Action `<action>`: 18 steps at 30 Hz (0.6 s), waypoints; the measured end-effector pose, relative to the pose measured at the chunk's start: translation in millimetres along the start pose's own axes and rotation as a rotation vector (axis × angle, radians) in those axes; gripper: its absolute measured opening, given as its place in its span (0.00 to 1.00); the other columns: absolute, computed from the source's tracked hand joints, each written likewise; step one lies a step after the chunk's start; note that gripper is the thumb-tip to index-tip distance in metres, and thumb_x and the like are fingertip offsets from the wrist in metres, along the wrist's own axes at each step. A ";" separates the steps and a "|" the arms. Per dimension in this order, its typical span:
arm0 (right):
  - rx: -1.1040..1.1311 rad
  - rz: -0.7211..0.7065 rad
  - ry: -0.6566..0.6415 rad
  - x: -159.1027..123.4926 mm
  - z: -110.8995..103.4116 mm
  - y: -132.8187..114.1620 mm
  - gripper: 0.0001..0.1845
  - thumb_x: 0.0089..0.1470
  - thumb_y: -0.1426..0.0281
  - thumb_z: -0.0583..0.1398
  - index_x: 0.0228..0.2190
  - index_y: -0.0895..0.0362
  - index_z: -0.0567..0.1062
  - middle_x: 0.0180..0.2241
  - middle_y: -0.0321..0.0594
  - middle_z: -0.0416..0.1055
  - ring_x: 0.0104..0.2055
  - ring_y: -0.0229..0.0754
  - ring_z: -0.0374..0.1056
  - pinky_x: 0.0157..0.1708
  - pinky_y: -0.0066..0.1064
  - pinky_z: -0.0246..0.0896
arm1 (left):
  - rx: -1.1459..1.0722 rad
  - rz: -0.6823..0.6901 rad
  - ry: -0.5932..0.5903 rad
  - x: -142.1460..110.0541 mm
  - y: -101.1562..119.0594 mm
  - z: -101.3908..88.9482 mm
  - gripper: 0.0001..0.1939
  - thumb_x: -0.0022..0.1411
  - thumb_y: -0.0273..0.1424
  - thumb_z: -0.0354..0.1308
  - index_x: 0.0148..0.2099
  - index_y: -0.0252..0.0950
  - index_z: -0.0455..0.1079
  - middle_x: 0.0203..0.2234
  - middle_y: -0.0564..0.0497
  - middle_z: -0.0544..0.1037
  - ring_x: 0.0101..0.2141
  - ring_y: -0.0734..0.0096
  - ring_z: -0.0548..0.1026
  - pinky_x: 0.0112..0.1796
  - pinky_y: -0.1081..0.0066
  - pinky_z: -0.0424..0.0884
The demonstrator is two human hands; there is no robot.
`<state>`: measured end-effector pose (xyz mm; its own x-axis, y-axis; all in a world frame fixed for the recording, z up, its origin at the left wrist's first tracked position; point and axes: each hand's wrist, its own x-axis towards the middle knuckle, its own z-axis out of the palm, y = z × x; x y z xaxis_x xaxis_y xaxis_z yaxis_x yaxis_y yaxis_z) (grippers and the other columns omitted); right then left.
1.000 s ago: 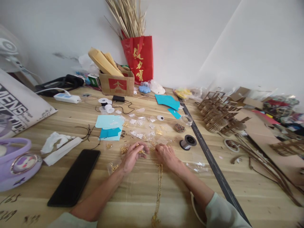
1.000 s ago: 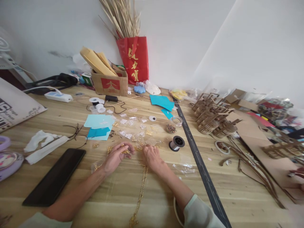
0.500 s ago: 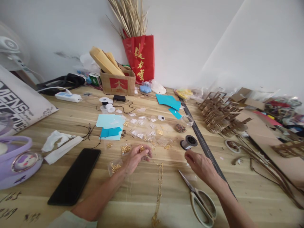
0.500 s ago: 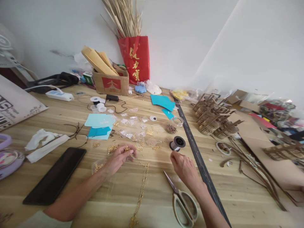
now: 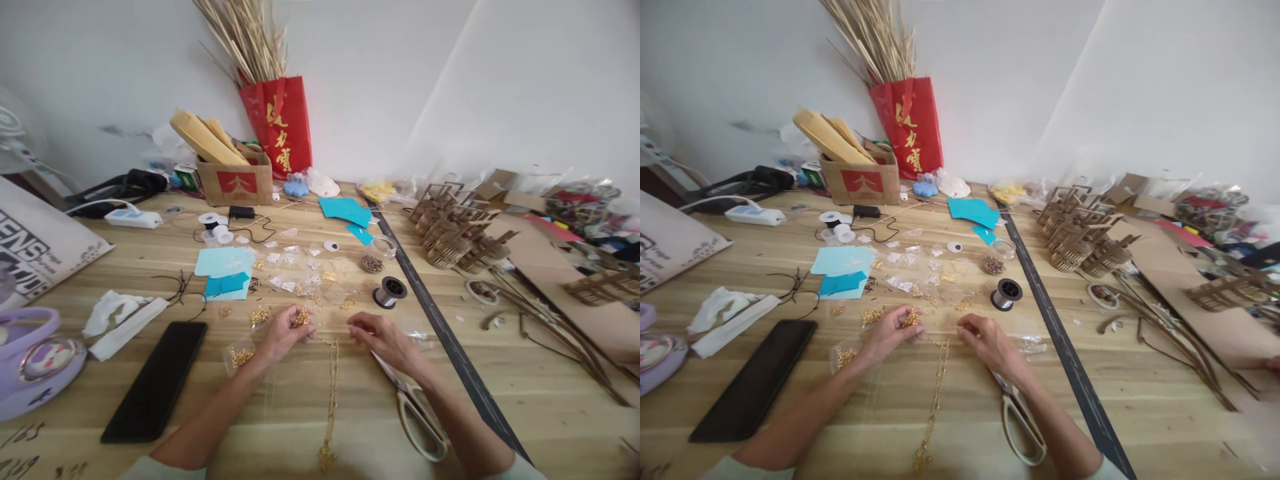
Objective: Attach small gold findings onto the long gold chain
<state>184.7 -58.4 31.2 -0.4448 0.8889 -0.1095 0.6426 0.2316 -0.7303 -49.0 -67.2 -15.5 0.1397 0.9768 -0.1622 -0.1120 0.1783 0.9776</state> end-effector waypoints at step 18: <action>0.707 0.128 -0.247 47.3 54.3 -4.1 0.09 0.44 0.69 0.62 0.30 0.61 0.73 0.26 0.39 0.74 0.25 0.34 0.71 0.23 0.22 0.64 | 0.454 0.139 0.015 5.5 12.0 -8.4 0.22 0.50 0.34 0.63 0.48 0.32 0.72 0.39 0.44 0.80 0.38 0.58 0.76 0.37 0.66 0.71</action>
<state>127.1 -38.7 -7.5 -0.5735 0.7585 -0.3094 0.1824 -0.2500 -0.9509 -57.8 -58.7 -5.8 0.1395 0.9899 -0.0248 0.3137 -0.0204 0.9493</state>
